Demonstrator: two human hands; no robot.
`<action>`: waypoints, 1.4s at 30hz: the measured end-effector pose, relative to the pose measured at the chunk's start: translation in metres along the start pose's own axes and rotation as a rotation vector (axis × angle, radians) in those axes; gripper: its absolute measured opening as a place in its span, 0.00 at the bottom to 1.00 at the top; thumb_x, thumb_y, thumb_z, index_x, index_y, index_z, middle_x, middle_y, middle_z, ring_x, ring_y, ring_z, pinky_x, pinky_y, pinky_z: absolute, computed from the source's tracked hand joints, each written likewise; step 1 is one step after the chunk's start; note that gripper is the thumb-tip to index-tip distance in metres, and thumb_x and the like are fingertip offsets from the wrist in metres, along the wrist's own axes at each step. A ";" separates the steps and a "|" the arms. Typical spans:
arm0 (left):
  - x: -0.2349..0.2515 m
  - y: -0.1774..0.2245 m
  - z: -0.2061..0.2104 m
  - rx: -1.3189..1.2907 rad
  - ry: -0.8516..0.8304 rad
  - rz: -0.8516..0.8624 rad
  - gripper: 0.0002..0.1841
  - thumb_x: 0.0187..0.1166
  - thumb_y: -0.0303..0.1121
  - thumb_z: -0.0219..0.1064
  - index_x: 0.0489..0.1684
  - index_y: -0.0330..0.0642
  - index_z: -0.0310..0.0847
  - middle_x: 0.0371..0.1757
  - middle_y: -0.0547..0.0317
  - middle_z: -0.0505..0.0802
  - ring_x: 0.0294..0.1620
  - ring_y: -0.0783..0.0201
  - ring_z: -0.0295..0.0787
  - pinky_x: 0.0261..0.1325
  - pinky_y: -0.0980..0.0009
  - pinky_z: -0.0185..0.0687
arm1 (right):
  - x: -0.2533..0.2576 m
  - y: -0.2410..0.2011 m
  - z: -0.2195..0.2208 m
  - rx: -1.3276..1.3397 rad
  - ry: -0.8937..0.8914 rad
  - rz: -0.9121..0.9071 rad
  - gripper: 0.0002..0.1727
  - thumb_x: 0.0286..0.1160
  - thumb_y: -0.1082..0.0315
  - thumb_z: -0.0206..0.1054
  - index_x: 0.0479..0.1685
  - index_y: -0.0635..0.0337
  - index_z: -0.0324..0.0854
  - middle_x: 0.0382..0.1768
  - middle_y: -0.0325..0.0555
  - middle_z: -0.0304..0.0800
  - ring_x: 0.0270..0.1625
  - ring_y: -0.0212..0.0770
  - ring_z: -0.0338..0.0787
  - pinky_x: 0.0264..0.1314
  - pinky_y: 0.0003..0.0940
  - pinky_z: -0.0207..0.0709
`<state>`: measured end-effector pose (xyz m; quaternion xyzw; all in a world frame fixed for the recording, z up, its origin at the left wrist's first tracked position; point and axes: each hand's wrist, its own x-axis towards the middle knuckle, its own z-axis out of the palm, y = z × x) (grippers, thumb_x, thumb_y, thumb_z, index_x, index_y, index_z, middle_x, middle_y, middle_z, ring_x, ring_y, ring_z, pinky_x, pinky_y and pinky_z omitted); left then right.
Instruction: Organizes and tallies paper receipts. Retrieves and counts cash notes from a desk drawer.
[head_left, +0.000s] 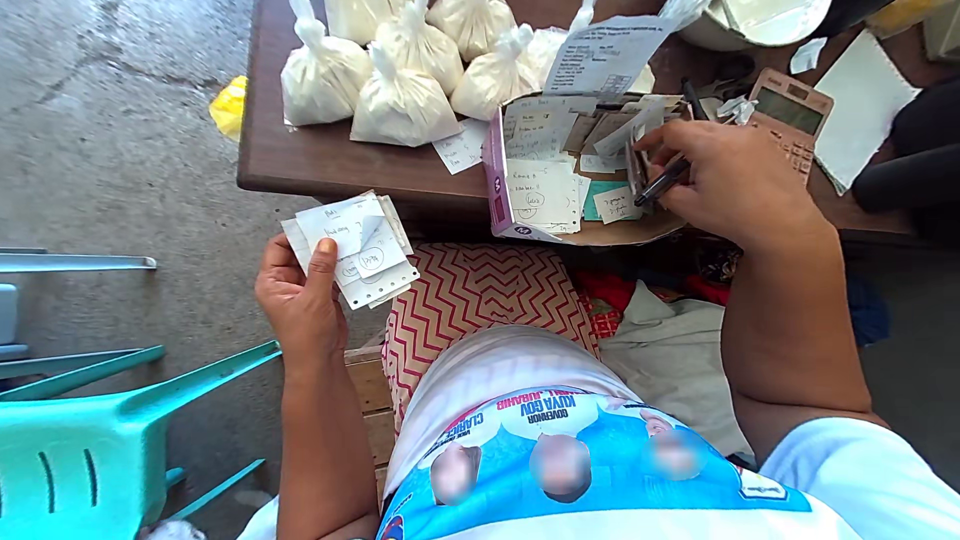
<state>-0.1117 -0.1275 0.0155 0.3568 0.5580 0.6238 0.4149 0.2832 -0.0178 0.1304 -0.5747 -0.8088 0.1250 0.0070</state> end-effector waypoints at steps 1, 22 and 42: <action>0.000 0.000 0.001 0.002 0.000 -0.002 0.09 0.85 0.28 0.63 0.58 0.49 0.75 0.48 0.71 0.93 0.47 0.72 0.95 0.53 0.71 0.94 | 0.000 0.002 0.002 0.005 -0.030 -0.013 0.19 0.81 0.63 0.65 0.69 0.57 0.81 0.51 0.59 0.91 0.51 0.67 0.90 0.47 0.73 0.77; 0.007 0.079 0.128 0.146 -0.411 0.264 0.14 0.82 0.24 0.62 0.62 0.41 0.70 0.50 0.71 0.91 0.49 0.74 0.92 0.52 0.71 0.93 | -0.107 0.068 0.028 0.433 0.535 0.281 0.25 0.84 0.54 0.66 0.70 0.63 0.80 0.53 0.55 0.90 0.36 0.35 0.89 0.40 0.32 0.86; 0.036 0.083 0.229 0.390 -0.656 -0.190 0.15 0.84 0.22 0.58 0.66 0.37 0.68 0.53 0.54 0.87 0.45 0.66 0.93 0.44 0.67 0.95 | -0.160 0.118 0.061 0.463 0.567 0.403 0.24 0.85 0.55 0.65 0.70 0.64 0.81 0.51 0.58 0.91 0.38 0.38 0.90 0.43 0.36 0.85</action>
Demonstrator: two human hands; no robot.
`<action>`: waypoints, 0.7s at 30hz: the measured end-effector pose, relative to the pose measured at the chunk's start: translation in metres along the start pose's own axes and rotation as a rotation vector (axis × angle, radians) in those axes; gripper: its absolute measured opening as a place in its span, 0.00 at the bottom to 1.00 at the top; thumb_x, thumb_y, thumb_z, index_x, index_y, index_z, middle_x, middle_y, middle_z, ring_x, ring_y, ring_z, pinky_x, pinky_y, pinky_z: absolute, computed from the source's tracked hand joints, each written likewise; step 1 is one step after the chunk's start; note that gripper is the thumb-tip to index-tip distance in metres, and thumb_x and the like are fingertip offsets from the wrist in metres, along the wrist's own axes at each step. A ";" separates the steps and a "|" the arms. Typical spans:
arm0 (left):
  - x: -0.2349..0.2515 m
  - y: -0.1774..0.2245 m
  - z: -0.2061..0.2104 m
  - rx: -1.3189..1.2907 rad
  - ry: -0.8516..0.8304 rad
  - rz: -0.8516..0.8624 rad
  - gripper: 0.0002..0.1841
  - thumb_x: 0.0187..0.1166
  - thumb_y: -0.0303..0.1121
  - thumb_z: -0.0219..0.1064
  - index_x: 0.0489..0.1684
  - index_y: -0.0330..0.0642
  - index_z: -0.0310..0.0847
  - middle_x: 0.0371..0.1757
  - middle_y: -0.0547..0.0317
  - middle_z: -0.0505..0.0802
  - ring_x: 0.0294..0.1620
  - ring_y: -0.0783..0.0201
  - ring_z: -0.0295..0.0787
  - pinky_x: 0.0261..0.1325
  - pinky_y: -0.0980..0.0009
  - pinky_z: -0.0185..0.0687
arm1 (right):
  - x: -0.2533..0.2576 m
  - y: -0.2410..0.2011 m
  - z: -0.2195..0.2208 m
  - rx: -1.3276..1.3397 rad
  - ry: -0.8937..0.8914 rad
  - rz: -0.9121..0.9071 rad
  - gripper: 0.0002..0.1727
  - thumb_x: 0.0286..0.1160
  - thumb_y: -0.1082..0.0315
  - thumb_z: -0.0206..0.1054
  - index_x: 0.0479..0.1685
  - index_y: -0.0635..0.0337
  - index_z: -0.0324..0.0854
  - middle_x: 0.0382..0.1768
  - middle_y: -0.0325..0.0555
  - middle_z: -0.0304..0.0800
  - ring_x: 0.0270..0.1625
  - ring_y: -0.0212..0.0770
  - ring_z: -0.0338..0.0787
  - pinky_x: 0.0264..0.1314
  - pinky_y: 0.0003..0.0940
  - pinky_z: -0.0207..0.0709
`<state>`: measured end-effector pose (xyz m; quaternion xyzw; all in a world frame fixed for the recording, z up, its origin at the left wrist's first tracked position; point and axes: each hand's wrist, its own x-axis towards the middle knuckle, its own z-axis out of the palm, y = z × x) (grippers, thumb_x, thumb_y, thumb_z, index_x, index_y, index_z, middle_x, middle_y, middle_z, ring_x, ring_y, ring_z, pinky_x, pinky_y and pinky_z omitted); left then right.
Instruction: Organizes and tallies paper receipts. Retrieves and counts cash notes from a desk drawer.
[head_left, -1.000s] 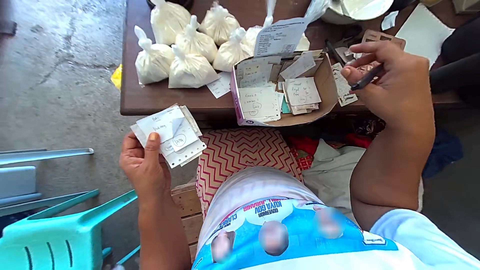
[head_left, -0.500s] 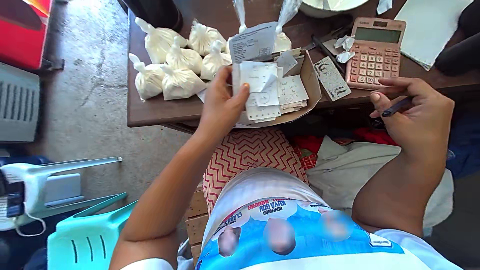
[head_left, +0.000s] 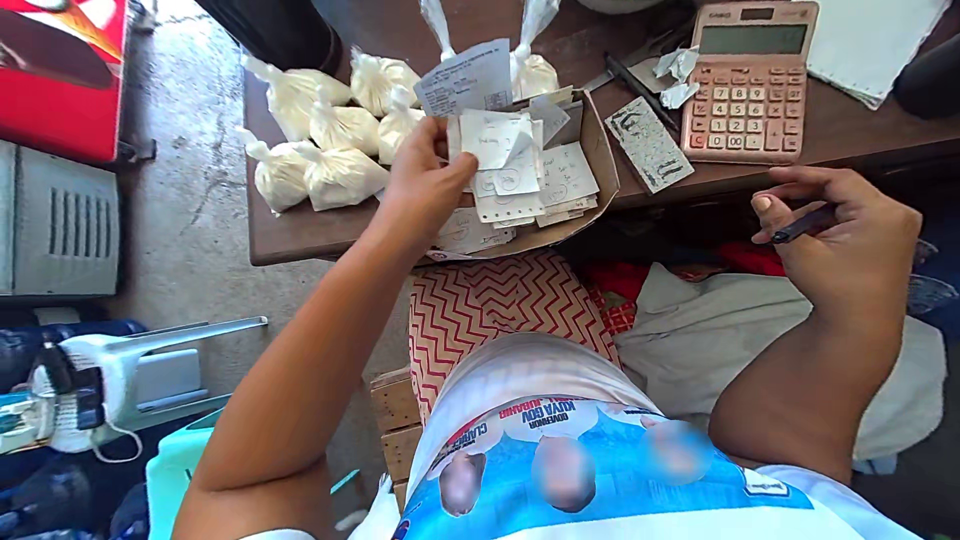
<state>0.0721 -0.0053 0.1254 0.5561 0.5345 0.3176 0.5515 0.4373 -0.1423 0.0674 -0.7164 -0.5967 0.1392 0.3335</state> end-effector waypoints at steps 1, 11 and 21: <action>-0.001 0.000 -0.004 0.017 0.008 0.008 0.14 0.84 0.22 0.58 0.65 0.37 0.68 0.53 0.54 0.86 0.44 0.67 0.93 0.43 0.68 0.94 | 0.000 0.001 0.001 0.002 -0.003 0.001 0.24 0.85 0.55 0.65 0.70 0.64 0.81 0.51 0.58 0.91 0.38 0.38 0.90 0.43 0.36 0.85; 0.007 -0.010 0.039 -0.107 -0.094 -0.179 0.19 0.86 0.20 0.56 0.73 0.34 0.63 0.58 0.46 0.86 0.50 0.59 0.92 0.50 0.61 0.93 | 0.002 -0.001 0.011 0.029 -0.056 -0.022 0.24 0.84 0.54 0.65 0.69 0.63 0.81 0.50 0.57 0.91 0.37 0.37 0.88 0.42 0.34 0.84; 0.019 -0.010 0.037 0.669 -0.270 0.035 0.23 0.82 0.27 0.66 0.75 0.30 0.75 0.50 0.42 0.92 0.44 0.54 0.92 0.54 0.56 0.87 | 0.002 0.004 0.010 0.012 -0.075 0.015 0.23 0.84 0.55 0.67 0.70 0.60 0.80 0.50 0.55 0.91 0.35 0.39 0.90 0.40 0.38 0.85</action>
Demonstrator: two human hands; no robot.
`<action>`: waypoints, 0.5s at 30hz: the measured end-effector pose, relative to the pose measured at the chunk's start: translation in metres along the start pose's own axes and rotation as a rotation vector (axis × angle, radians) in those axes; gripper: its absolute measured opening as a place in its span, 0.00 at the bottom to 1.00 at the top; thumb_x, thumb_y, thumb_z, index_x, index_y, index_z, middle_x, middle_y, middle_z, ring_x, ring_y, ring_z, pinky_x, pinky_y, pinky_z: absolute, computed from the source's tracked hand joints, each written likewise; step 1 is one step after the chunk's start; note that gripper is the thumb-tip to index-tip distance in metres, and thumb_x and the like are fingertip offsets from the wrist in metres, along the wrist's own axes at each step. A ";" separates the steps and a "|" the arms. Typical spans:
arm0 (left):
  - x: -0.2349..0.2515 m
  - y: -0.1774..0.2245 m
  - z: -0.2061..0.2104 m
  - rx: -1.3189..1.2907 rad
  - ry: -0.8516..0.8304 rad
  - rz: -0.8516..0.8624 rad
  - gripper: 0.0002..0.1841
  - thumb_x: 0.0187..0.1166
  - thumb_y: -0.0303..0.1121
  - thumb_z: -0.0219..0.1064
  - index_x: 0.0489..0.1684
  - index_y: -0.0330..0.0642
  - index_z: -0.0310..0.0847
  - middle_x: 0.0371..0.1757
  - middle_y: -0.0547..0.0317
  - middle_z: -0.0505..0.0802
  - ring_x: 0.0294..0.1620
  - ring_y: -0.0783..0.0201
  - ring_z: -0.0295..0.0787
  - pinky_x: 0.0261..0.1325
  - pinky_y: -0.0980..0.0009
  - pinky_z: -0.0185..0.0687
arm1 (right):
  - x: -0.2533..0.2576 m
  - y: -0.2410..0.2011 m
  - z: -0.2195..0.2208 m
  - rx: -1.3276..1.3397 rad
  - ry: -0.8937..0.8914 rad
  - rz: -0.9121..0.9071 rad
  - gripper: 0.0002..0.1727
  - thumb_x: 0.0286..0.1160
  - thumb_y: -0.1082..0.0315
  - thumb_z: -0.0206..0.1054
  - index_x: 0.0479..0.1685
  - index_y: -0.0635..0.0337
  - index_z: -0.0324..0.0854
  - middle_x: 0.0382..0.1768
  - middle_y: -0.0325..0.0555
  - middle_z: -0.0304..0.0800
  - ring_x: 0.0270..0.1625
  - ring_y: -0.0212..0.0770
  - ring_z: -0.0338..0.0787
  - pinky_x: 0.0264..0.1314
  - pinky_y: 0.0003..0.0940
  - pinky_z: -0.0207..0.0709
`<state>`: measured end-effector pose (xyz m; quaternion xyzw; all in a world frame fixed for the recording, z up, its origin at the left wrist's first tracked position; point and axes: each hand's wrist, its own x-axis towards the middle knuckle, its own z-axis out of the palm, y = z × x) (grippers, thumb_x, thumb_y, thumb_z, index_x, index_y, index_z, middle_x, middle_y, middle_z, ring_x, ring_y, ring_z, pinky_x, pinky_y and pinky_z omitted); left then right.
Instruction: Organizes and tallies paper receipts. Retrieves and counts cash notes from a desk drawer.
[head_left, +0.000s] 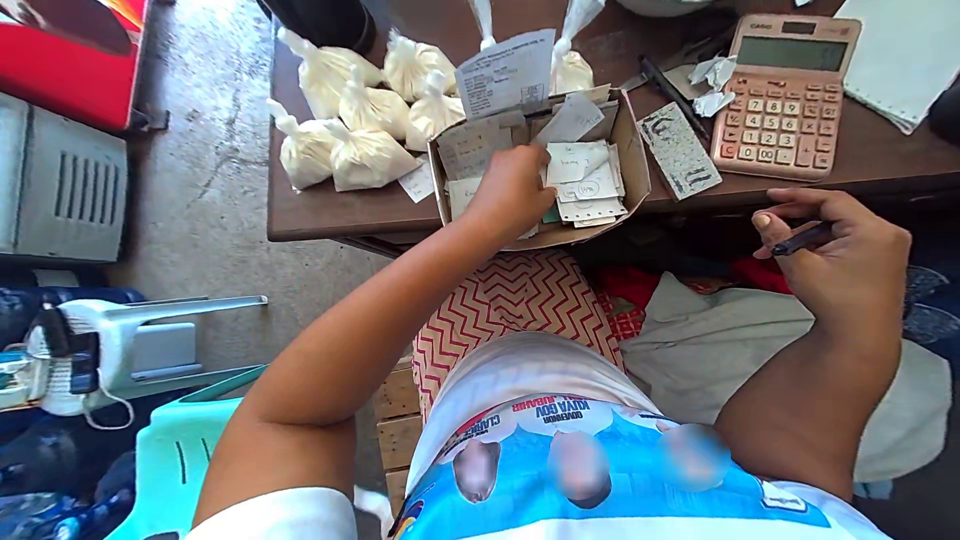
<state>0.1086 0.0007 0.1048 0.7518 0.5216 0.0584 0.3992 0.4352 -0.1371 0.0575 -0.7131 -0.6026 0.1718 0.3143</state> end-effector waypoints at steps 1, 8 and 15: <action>-0.001 0.000 0.000 0.038 -0.015 0.016 0.22 0.82 0.28 0.66 0.74 0.30 0.76 0.51 0.43 0.93 0.46 0.54 0.92 0.56 0.56 0.86 | 0.002 -0.005 0.002 -0.005 0.001 -0.017 0.23 0.84 0.55 0.66 0.70 0.61 0.81 0.50 0.55 0.91 0.36 0.39 0.90 0.41 0.38 0.85; -0.021 -0.004 -0.009 0.110 0.114 0.157 0.26 0.86 0.27 0.60 0.84 0.32 0.64 0.52 0.38 0.92 0.48 0.46 0.93 0.56 0.49 0.86 | 0.027 -0.054 0.016 0.055 0.065 -0.280 0.21 0.86 0.59 0.65 0.64 0.70 0.81 0.46 0.55 0.91 0.35 0.28 0.87 0.40 0.23 0.83; -0.095 -0.057 -0.054 -0.028 0.565 0.413 0.21 0.86 0.31 0.59 0.74 0.31 0.75 0.42 0.53 0.90 0.35 0.71 0.84 0.41 0.75 0.82 | 0.057 -0.136 0.057 0.023 -0.154 -0.687 0.13 0.84 0.66 0.64 0.52 0.66 0.90 0.42 0.61 0.90 0.36 0.45 0.86 0.40 0.39 0.81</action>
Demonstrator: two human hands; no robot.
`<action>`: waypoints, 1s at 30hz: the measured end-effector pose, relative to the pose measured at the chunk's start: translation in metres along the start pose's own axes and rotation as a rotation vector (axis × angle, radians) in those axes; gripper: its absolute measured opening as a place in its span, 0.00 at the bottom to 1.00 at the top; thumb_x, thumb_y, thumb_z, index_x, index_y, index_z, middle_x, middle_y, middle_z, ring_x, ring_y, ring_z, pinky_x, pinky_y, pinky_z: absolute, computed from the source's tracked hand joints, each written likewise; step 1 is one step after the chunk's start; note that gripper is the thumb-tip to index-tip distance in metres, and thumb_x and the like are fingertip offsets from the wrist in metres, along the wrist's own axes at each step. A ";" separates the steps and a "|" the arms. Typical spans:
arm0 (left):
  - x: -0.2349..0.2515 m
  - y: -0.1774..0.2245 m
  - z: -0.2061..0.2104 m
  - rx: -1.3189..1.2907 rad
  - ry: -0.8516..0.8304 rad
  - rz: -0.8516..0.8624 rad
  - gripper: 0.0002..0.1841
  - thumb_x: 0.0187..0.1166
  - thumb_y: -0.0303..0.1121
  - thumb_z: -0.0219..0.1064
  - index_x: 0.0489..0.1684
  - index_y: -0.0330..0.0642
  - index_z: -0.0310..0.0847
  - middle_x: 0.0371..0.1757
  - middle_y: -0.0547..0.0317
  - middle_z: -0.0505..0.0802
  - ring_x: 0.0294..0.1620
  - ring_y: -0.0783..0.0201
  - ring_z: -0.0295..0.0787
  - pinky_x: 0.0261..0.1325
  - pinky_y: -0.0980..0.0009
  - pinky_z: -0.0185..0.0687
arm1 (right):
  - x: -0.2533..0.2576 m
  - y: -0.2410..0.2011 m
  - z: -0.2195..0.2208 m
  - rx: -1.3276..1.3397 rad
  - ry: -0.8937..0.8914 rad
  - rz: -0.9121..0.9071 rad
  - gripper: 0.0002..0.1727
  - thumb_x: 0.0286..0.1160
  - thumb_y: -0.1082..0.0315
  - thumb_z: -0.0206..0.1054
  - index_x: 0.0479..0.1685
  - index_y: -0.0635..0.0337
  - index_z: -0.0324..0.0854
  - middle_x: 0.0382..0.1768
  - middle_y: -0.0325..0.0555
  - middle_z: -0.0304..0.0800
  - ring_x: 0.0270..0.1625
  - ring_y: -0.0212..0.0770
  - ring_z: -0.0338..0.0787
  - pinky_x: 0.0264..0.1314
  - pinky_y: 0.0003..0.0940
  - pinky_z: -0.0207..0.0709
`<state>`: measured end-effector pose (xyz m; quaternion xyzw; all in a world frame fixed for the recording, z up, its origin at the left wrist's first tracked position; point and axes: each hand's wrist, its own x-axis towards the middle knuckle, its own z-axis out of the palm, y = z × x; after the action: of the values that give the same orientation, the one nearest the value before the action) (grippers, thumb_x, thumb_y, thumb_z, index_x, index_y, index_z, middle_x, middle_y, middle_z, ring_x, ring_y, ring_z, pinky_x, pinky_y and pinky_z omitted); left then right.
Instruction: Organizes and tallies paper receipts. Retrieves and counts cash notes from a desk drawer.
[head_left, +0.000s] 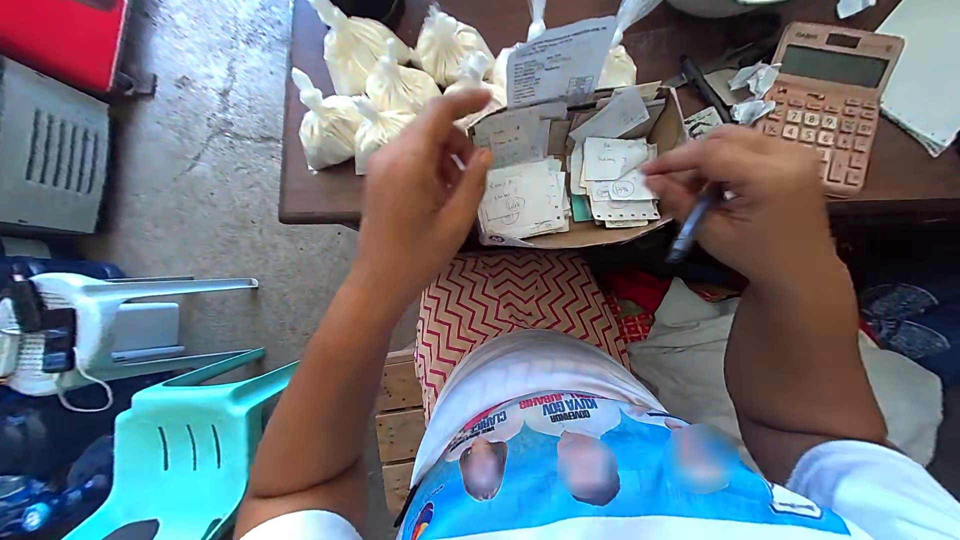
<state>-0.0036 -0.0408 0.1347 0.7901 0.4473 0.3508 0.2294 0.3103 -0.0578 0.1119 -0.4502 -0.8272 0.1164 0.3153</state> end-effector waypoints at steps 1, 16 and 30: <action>-0.011 -0.003 -0.006 -0.030 0.055 -0.014 0.20 0.86 0.31 0.60 0.73 0.30 0.76 0.43 0.54 0.90 0.36 0.73 0.83 0.41 0.77 0.81 | 0.012 -0.002 0.009 -0.002 -0.077 -0.038 0.13 0.84 0.65 0.64 0.52 0.62 0.91 0.44 0.59 0.91 0.36 0.48 0.87 0.39 0.44 0.81; -0.125 -0.048 -0.016 -0.262 0.185 -0.299 0.20 0.85 0.33 0.63 0.73 0.36 0.76 0.49 0.66 0.89 0.41 0.78 0.85 0.48 0.80 0.84 | 0.082 -0.020 0.081 -0.306 -0.555 -0.002 0.32 0.63 0.53 0.82 0.66 0.59 0.84 0.59 0.60 0.84 0.46 0.65 0.90 0.36 0.64 0.80; -0.127 -0.040 0.003 -0.311 0.134 -0.261 0.20 0.83 0.30 0.63 0.72 0.34 0.78 0.50 0.61 0.90 0.41 0.76 0.85 0.46 0.80 0.82 | 0.075 -0.011 0.055 0.096 -0.420 0.011 0.09 0.78 0.66 0.71 0.48 0.63 0.85 0.41 0.51 0.89 0.33 0.41 0.84 0.37 0.41 0.80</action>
<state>-0.0679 -0.1319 0.0614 0.6552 0.5006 0.4349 0.3619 0.2391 0.0026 0.1062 -0.4049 -0.8659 0.2485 0.1565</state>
